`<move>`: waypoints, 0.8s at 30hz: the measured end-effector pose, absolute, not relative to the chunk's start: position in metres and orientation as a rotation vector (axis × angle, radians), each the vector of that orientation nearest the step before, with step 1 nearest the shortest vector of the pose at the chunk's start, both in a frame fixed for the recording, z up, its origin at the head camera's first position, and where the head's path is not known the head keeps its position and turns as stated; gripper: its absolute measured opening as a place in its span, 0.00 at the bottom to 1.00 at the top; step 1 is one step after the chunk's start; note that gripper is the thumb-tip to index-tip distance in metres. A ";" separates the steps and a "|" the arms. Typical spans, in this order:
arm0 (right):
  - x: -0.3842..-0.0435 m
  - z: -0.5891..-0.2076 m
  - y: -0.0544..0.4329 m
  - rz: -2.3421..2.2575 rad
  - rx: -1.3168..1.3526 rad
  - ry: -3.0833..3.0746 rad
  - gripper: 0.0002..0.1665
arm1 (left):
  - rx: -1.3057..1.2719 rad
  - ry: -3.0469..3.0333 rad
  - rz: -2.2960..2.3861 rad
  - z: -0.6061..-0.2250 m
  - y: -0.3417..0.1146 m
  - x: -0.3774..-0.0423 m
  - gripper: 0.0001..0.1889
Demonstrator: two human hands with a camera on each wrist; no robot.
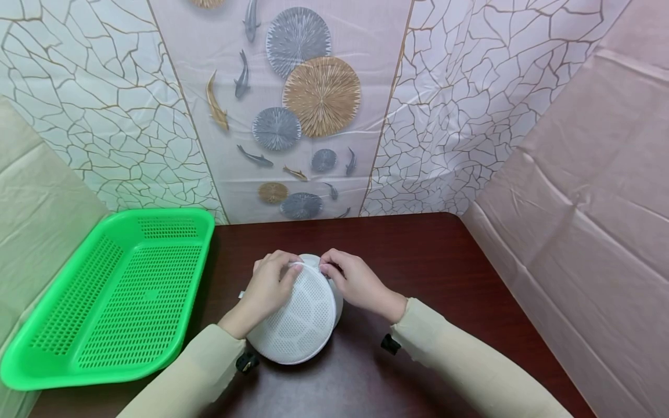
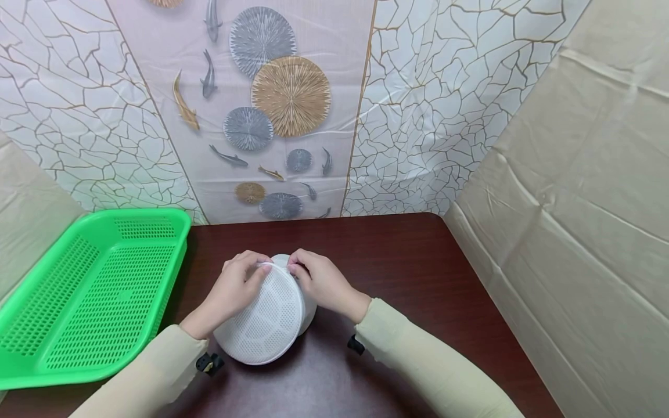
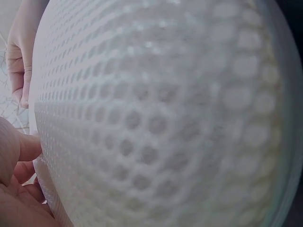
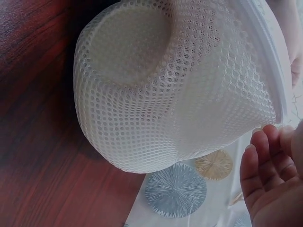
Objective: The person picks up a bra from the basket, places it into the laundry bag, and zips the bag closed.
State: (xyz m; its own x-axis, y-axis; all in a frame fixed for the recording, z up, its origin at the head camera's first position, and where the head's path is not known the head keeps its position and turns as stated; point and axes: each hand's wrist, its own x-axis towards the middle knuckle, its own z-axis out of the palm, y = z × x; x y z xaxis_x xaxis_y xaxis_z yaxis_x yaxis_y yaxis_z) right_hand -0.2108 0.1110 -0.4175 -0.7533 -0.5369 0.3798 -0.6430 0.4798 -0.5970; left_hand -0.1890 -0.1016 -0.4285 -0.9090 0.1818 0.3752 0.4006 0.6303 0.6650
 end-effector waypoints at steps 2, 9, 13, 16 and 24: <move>-0.210 -0.418 0.111 1.130 1.034 -2.579 0.03 | -0.468 -2.590 -1.156 -0.429 -0.102 -0.189 0.07; -0.209 -0.420 0.111 1.128 1.035 -2.571 0.04 | -0.404 -2.603 -1.174 -0.430 -0.108 -0.191 0.08; -0.209 -0.421 0.112 1.145 1.045 -2.564 0.04 | -0.347 -2.633 -1.203 -0.430 -0.111 -0.191 0.09; -0.209 -0.422 0.112 1.156 1.052 -2.562 0.03 | -0.328 -2.651 -1.214 -0.429 -0.112 -0.190 0.09; -0.208 -0.422 0.112 1.134 1.042 -2.567 0.03 | -0.299 -2.639 -1.228 -0.431 -0.115 -0.192 0.09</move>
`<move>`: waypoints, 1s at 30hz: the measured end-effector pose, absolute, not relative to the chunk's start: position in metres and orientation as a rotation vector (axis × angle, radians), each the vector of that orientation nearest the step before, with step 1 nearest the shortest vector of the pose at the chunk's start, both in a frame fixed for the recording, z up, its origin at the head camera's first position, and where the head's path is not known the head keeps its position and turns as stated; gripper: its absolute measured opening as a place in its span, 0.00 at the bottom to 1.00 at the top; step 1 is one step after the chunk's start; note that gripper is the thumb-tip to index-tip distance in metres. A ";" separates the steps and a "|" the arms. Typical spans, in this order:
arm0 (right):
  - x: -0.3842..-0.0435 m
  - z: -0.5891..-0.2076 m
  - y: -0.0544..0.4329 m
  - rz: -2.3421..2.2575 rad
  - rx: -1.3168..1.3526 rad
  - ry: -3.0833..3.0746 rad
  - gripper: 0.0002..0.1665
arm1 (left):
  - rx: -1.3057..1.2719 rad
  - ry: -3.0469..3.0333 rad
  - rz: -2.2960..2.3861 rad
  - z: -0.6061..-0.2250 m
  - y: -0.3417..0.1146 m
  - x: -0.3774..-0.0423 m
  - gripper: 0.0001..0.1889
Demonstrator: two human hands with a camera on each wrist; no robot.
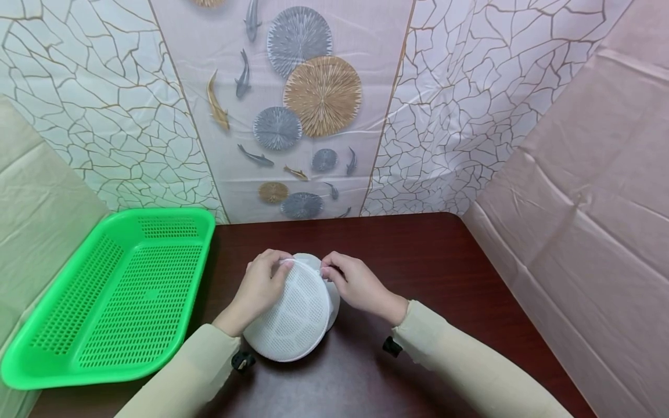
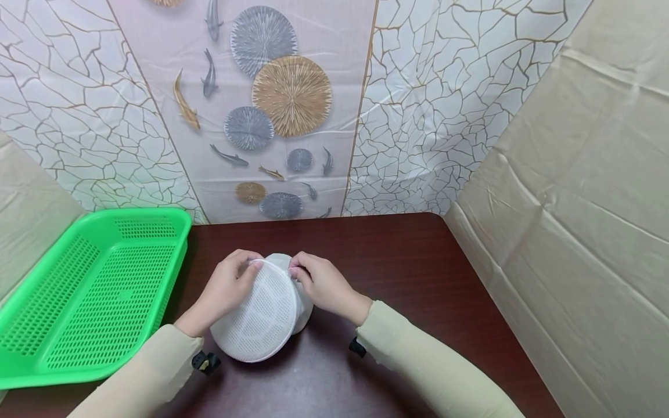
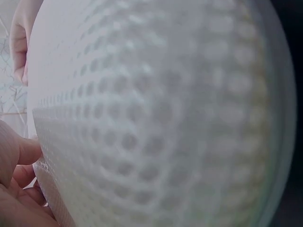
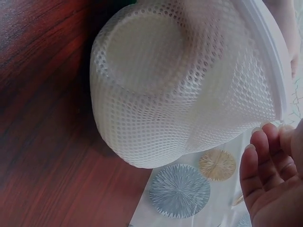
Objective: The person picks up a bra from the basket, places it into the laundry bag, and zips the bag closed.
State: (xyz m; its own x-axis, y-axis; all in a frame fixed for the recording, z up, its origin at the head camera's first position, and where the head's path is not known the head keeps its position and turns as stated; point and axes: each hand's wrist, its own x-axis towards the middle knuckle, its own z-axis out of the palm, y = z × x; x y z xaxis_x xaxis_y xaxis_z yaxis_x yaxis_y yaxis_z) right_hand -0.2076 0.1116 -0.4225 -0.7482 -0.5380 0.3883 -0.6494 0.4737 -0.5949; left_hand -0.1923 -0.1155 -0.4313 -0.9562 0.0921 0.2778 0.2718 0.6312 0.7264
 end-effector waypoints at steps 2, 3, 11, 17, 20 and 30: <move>-0.207 -0.423 0.112 1.126 1.040 -2.569 0.04 | -0.275 -2.628 -1.242 -0.433 -0.118 -0.193 0.08; -0.207 -0.423 0.112 1.122 1.038 -2.572 0.04 | -0.266 -2.626 -1.250 -0.433 -0.119 -0.194 0.08; -0.208 -0.426 0.111 1.129 1.036 -2.572 0.04 | -0.242 -2.633 -1.287 -0.435 -0.123 -0.196 0.09; -0.207 -0.427 0.111 1.125 1.031 -2.583 0.05 | -0.161 -2.641 -1.281 -0.441 -0.130 -0.199 0.10; -0.207 -0.428 0.110 1.118 1.025 -2.594 0.05 | -0.131 -2.657 -1.286 -0.445 -0.133 -0.201 0.11; -0.207 -0.426 0.110 1.117 0.987 -2.612 0.04 | -0.308 -2.683 -1.302 -0.435 -0.128 -0.199 0.13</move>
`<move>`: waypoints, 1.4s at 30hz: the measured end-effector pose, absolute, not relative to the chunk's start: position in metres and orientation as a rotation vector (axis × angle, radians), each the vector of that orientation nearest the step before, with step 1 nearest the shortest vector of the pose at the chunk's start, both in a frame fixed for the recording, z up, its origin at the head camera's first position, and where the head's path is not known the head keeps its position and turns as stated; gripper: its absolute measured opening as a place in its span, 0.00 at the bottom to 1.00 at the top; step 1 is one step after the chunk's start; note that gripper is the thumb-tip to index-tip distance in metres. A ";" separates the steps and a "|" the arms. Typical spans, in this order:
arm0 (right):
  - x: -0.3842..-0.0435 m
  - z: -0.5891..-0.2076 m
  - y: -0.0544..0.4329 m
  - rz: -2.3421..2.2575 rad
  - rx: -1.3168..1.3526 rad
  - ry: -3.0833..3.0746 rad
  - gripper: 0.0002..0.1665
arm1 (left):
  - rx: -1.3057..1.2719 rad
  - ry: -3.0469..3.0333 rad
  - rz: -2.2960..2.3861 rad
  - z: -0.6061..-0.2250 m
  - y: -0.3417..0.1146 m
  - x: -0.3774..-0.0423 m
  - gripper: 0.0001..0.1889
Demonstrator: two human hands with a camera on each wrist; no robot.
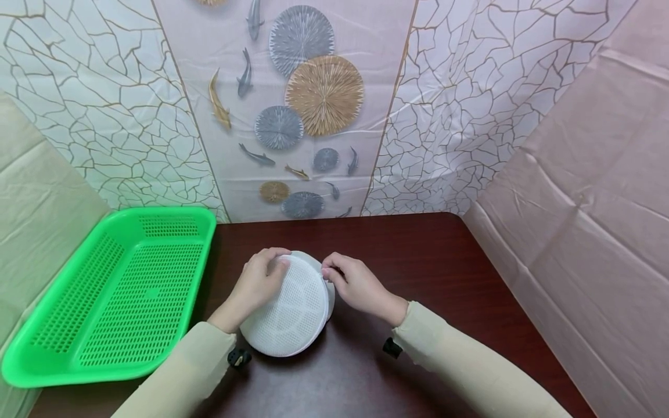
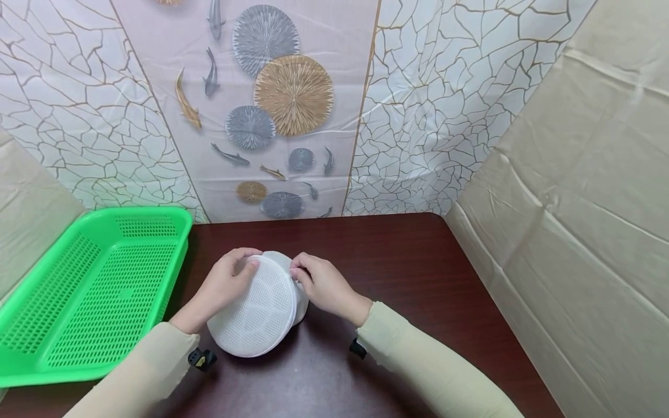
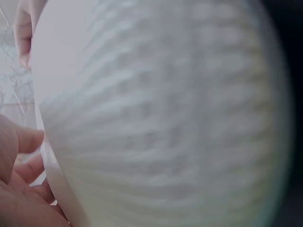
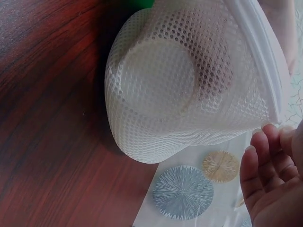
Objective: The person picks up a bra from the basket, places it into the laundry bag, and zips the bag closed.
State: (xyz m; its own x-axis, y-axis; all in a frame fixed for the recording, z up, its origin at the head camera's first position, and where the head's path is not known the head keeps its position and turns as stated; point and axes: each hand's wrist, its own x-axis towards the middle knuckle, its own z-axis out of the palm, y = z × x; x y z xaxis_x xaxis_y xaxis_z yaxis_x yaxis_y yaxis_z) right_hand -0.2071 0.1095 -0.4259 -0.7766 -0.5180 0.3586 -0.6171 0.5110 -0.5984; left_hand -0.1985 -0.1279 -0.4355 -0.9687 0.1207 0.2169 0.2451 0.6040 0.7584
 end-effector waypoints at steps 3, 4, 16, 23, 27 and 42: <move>-0.207 -0.425 0.109 1.104 0.988 -2.611 0.03 | -0.395 -2.707 -1.251 -0.429 -0.122 -0.194 0.14; -0.207 -0.425 0.108 1.102 0.989 -2.609 0.02 | -0.429 -2.710 -1.228 -0.428 -0.120 -0.193 0.14; -0.206 -0.426 0.106 1.110 1.024 -2.588 0.02 | -0.550 -2.682 -1.126 -0.430 -0.115 -0.192 0.06; -0.206 -0.427 0.106 1.122 1.025 -2.596 0.03 | -0.514 -2.676 -1.146 -0.434 -0.116 -0.194 0.06; -0.206 -0.428 0.107 1.130 1.035 -2.594 0.03 | -0.498 -2.687 -1.165 -0.433 -0.116 -0.193 0.06; -0.205 -0.424 0.106 1.095 1.037 -2.629 0.03 | -0.369 -2.728 -1.221 -0.434 -0.124 -0.195 0.08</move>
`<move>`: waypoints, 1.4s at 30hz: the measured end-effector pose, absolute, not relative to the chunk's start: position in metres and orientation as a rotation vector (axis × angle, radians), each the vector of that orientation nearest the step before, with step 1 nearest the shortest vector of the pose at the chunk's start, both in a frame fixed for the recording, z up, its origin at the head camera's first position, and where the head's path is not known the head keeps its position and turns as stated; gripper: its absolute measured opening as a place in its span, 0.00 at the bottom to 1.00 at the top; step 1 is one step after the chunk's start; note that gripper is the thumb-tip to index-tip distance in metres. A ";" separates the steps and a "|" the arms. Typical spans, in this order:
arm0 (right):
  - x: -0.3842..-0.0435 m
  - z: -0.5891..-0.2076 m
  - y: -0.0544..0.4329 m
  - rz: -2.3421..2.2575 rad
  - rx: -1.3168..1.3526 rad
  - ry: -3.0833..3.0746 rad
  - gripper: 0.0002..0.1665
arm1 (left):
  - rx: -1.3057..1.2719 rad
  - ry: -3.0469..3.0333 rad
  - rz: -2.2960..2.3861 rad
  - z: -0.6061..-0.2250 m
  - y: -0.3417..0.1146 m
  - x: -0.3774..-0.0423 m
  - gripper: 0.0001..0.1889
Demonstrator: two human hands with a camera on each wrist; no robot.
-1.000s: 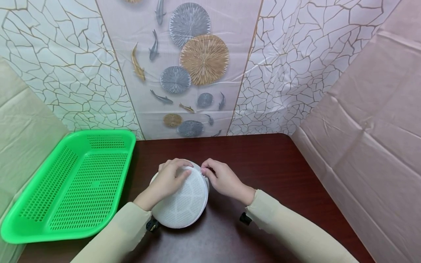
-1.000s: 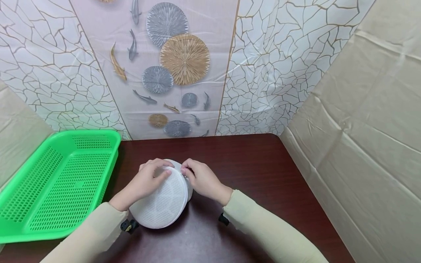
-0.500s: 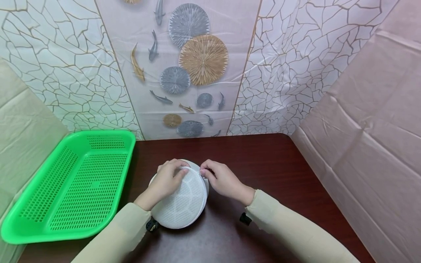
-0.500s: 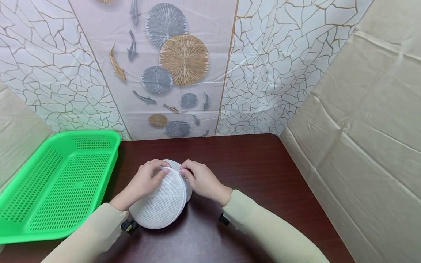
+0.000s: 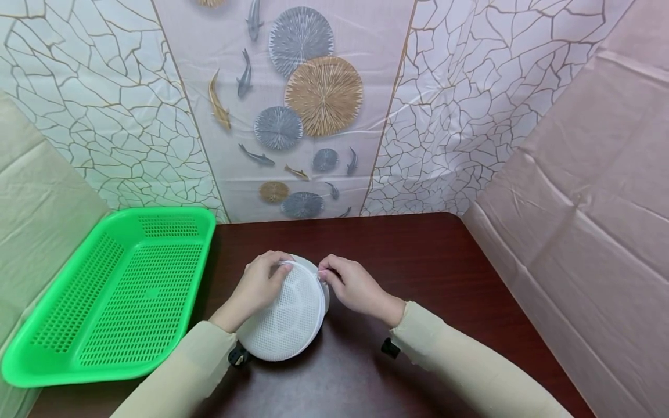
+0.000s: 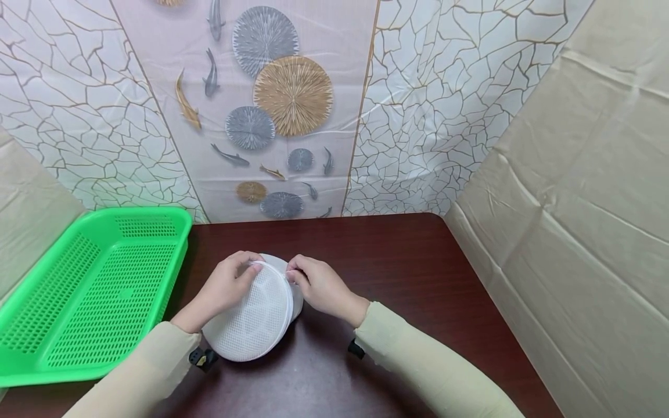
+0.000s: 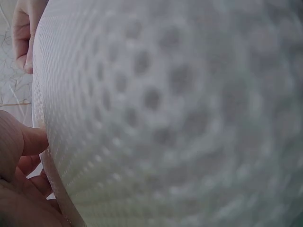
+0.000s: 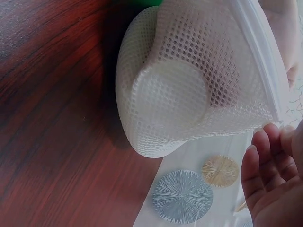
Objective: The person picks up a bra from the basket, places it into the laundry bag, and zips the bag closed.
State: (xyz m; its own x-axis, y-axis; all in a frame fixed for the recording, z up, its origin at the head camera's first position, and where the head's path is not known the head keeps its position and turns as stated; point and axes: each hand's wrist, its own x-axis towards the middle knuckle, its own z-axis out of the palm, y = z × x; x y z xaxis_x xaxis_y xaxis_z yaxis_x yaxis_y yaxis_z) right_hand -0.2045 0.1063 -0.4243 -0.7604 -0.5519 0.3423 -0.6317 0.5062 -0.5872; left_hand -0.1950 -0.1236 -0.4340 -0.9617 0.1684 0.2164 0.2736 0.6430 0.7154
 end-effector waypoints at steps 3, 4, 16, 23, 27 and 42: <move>-0.204 -0.424 0.106 1.099 1.041 -2.636 0.03 | -0.356 -2.739 -1.237 -0.435 -0.126 -0.196 0.09; -0.204 -0.424 0.106 1.103 1.044 -2.635 0.03 | -0.354 -2.742 -1.239 -0.435 -0.126 -0.196 0.09; -0.203 -0.427 0.108 1.116 1.048 -2.620 0.02 | -0.260 -2.713 -1.275 -0.435 -0.129 -0.198 0.10; -0.203 -0.428 0.109 1.120 1.048 -2.615 0.03 | -0.155 -2.708 -1.354 -0.438 -0.133 -0.201 0.09; -0.204 -0.428 0.109 1.112 1.032 -2.603 0.04 | -0.200 -2.660 -1.360 -0.437 -0.133 -0.202 0.09; -0.207 -0.425 0.104 1.094 0.961 -2.545 0.03 | -0.573 -2.584 -1.221 -0.421 -0.106 -0.186 0.09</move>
